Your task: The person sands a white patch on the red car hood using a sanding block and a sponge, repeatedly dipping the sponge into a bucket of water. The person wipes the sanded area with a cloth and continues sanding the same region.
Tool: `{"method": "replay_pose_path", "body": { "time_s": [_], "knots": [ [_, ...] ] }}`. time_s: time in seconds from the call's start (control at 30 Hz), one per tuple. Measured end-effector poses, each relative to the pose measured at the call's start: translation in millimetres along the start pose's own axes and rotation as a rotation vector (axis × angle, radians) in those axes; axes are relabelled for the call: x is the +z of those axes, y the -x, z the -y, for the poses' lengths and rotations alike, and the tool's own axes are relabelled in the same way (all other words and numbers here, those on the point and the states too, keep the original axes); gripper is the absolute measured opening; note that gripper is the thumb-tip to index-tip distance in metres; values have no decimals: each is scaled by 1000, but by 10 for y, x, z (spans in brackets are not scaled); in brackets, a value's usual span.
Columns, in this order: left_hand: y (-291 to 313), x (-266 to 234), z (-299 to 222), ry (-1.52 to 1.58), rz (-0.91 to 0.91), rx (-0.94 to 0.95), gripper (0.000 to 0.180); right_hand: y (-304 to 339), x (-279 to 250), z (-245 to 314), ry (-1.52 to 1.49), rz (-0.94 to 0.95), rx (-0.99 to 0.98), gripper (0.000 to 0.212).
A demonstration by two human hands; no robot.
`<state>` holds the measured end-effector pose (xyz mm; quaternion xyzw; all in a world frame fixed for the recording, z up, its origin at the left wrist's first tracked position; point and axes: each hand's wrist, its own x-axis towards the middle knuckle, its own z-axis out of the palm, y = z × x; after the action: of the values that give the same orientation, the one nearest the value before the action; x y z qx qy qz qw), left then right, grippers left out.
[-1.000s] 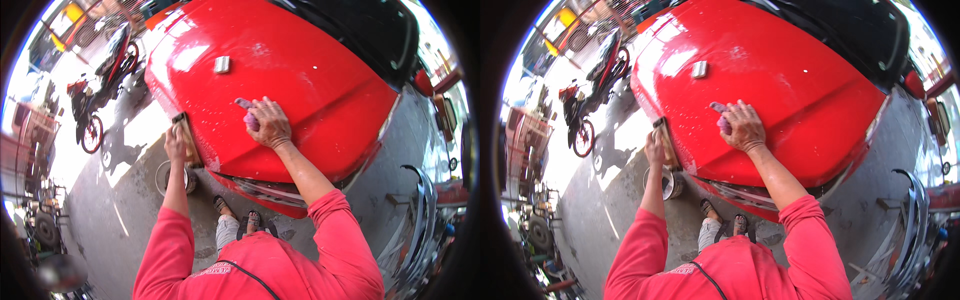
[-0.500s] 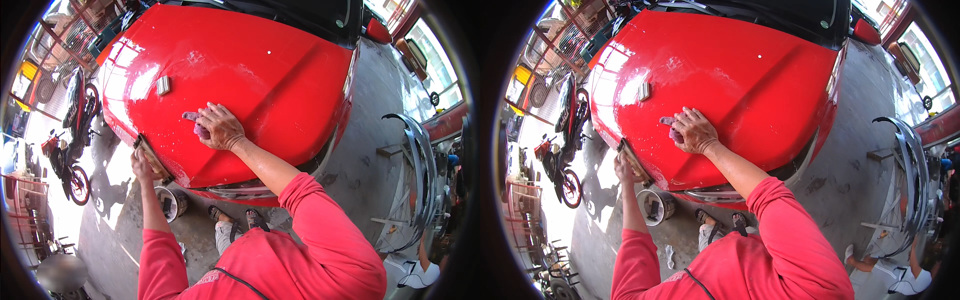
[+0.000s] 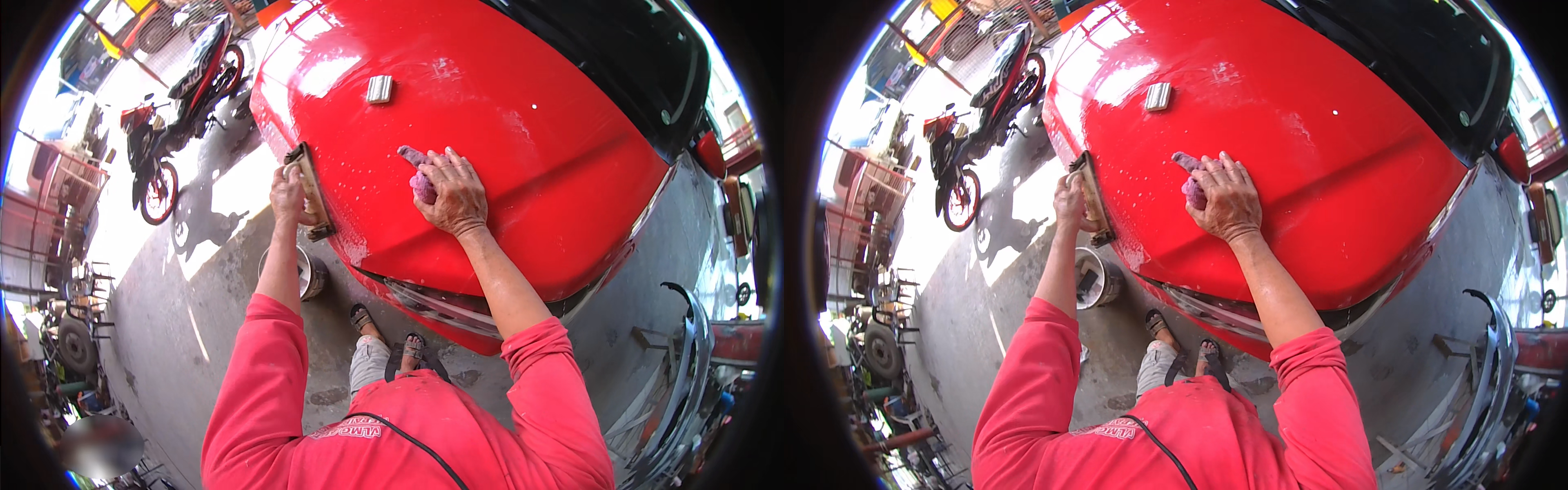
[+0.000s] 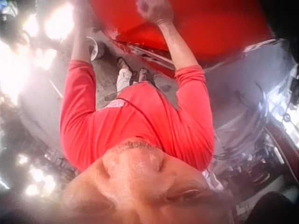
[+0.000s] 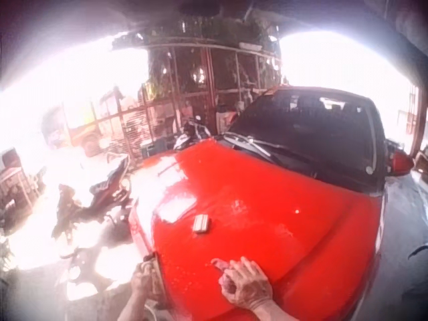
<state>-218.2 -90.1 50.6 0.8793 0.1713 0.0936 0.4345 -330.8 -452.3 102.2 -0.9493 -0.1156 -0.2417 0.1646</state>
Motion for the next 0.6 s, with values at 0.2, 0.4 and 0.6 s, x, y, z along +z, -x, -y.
{"method": "replay_pose_path", "body": {
  "time_s": [0.2, 0.4, 0.6],
  "knots": [
    [2275, 266, 33, 96, 120, 309, 41, 132, -52, -226, 60, 22, 48, 56],
    [369, 0, -20, -49, -48, 136, 40, -7, -34, -16, 33, -12, -5, 47],
    [1357, 223, -209, 29, 56, 175, 41, 73, 0, -225, 56, -25, 4, 48]
  ]
}}
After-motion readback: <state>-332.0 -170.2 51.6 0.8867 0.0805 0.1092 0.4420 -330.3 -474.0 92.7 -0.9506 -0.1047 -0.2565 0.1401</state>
